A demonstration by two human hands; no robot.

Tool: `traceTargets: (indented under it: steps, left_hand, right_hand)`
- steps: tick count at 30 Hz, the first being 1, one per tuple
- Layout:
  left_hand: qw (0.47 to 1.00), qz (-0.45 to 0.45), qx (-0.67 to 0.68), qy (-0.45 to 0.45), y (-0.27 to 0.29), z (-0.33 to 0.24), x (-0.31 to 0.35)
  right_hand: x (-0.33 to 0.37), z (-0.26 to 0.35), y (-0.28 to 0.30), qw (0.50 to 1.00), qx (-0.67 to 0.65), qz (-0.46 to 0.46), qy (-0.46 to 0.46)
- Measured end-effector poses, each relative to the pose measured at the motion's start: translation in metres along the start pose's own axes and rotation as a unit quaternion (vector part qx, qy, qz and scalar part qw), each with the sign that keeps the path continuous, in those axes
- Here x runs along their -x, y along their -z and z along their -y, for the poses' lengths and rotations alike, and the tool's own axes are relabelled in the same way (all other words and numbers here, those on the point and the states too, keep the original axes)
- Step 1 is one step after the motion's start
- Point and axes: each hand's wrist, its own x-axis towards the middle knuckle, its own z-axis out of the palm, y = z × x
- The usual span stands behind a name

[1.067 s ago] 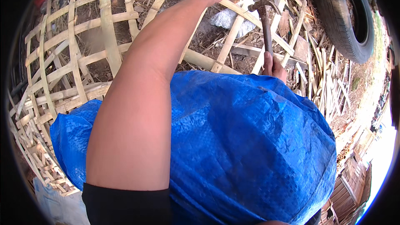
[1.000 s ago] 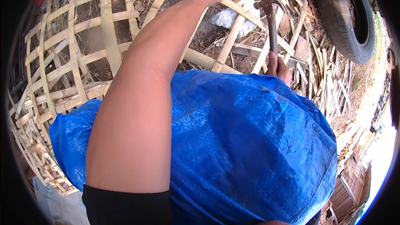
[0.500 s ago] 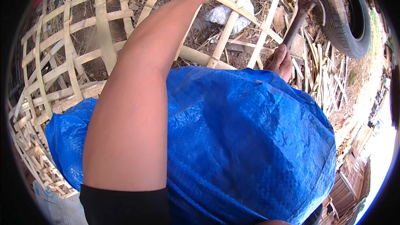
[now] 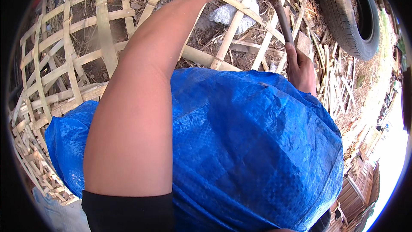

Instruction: The person hammers nails into bamboo strips to construct a lattice structure and fits bamboo poles into the frame.

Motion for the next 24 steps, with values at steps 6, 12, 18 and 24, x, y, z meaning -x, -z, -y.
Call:
traceTargets:
  steps: [6, 12, 18, 24]
  left_hand:
    - [1.000, 0.004, 0.013, -0.008, -0.012, 0.001, -0.002]
    - [1.000, -0.014, -0.014, -0.007, -0.008, 0.004, -0.001]
    - [1.000, 0.017, -0.003, 0.014, 0.003, 0.005, 0.006]
    - [1.000, 0.013, 0.000, 0.013, -0.013, 0.003, -0.001]
  right_hand:
    - [-0.006, 0.013, 0.002, 0.979, -0.183, -0.093, 0.000]
    - [0.008, -0.027, -0.053, 0.961, -0.264, -0.060, -0.050]
    - [0.009, -0.025, -0.072, 0.997, -0.060, -0.041, -0.021]
    - [0.018, -0.025, -0.087, 0.962, -0.191, -0.194, -0.036]
